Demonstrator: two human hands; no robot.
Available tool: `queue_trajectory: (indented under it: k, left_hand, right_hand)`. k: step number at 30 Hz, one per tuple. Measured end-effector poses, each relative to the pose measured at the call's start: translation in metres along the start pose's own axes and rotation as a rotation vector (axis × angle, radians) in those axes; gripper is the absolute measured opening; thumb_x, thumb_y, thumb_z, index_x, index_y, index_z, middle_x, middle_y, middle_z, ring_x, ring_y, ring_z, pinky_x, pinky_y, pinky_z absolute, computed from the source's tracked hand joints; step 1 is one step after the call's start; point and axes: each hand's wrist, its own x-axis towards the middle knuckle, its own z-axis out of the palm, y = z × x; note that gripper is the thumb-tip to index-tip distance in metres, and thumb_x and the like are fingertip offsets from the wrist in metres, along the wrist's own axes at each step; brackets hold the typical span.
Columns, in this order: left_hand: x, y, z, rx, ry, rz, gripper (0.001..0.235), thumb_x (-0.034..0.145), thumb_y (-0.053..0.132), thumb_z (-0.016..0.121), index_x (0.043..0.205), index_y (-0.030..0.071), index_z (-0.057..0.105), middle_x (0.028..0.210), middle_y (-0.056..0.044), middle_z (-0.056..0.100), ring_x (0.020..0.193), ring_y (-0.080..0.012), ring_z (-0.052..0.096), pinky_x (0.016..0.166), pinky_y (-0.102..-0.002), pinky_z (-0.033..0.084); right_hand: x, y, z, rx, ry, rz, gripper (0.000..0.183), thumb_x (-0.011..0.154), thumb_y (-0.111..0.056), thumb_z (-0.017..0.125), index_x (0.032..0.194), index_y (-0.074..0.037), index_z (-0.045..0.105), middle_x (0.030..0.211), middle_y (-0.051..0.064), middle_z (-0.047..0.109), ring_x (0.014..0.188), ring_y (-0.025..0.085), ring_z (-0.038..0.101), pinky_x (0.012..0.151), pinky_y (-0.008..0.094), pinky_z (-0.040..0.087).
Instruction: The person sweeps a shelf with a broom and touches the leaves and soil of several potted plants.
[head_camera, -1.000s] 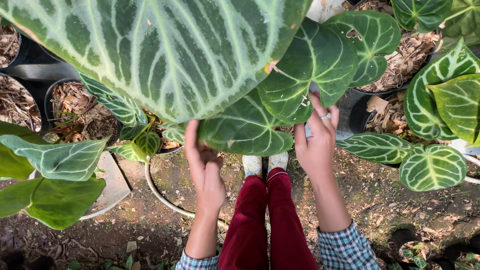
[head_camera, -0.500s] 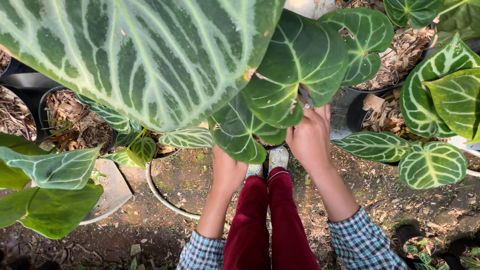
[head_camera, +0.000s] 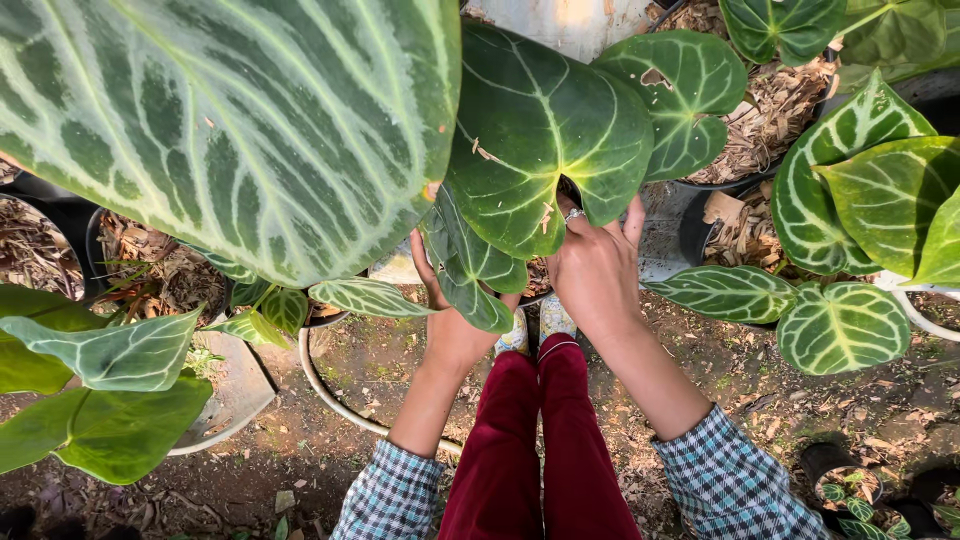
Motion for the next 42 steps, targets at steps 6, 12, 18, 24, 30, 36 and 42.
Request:
queue_trajectory:
  k: [6,12,18,24,30,36,42]
  left_hand:
    - [-0.003,-0.004,0.005,-0.016,-0.053,-0.043,0.043,0.099,0.034,0.061,0.139,0.016,0.062,0.145,-0.007,0.063,0.148,-0.0287,0.045,0.128,-0.062,0.000]
    - [-0.008,-0.016,0.009,0.095,-0.082,0.042,0.052,0.099,0.037,0.057,0.146,0.015,0.058,0.150,-0.009,0.058,0.150,-0.0321,0.035,0.121,-0.065,-0.005]
    - [-0.018,-0.029,0.017,0.042,-0.142,0.009,0.051,0.091,0.031,0.057,0.140,0.019,0.059,0.147,-0.005,0.060,0.151,-0.0271,0.036,0.123,-0.068,-0.007]
    - [-0.023,-0.035,0.019,0.145,-0.132,0.067,0.050,0.096,0.031,0.056,0.146,0.021,0.057,0.153,-0.008,0.057,0.153,-0.0297,0.034,0.123,-0.068,-0.006]
    - [-0.024,-0.032,0.017,-0.020,-0.115,-0.041,0.051,0.104,0.040,0.051,0.149,0.018,0.053,0.155,-0.007,0.053,0.153,-0.0268,0.034,0.124,-0.064,-0.008]
    - [-0.020,-0.020,0.004,0.005,-0.204,-0.062,0.048,0.104,0.041,0.051,0.148,0.022,0.054,0.151,-0.002,0.058,0.151,-0.0180,0.037,0.125,-0.065,-0.010]
    - [-0.017,-0.017,0.008,0.053,-0.035,0.010,0.047,0.105,0.039,0.052,0.147,0.021,0.056,0.150,-0.005,0.060,0.152,-0.0198,0.037,0.124,-0.065,-0.010]
  right_hand:
    - [0.003,-0.001,0.001,0.021,0.019,0.010,0.031,0.075,-0.005,0.077,0.106,-0.004,0.080,0.126,0.009,0.073,0.125,0.030,0.061,0.122,0.059,0.021]
    - [0.000,0.012,-0.011,0.272,0.095,-0.022,0.026,0.085,0.001,0.073,0.109,-0.007,0.077,0.125,0.003,0.072,0.128,0.029,0.061,0.121,0.052,0.033]
    - [0.009,0.022,0.005,0.200,0.023,-0.107,0.028,0.081,0.001,0.070,0.108,0.001,0.071,0.113,0.019,0.070,0.109,0.040,0.064,0.103,0.058,0.042]
    - [0.017,0.020,0.012,0.180,-0.250,0.060,0.032,0.086,-0.004,0.065,0.118,0.003,0.066,0.115,0.027,0.067,0.108,0.047,0.064,0.093,0.052,0.051]
    - [0.028,0.005,0.008,0.352,-0.139,0.116,0.041,0.094,-0.020,0.067,0.128,0.003,0.061,0.123,0.027,0.066,0.112,0.047,0.062,0.096,0.052,0.049]
    - [0.032,0.003,0.003,0.322,-0.113,0.149,0.039,0.092,-0.014,0.070,0.126,0.002,0.062,0.125,0.028,0.065,0.115,0.047,0.060,0.098,0.052,0.047]
    - [0.011,0.018,-0.006,0.234,0.030,-0.089,0.024,0.079,0.002,0.073,0.102,-0.004,0.076,0.119,0.010,0.074,0.115,0.031,0.067,0.110,0.052,0.042]
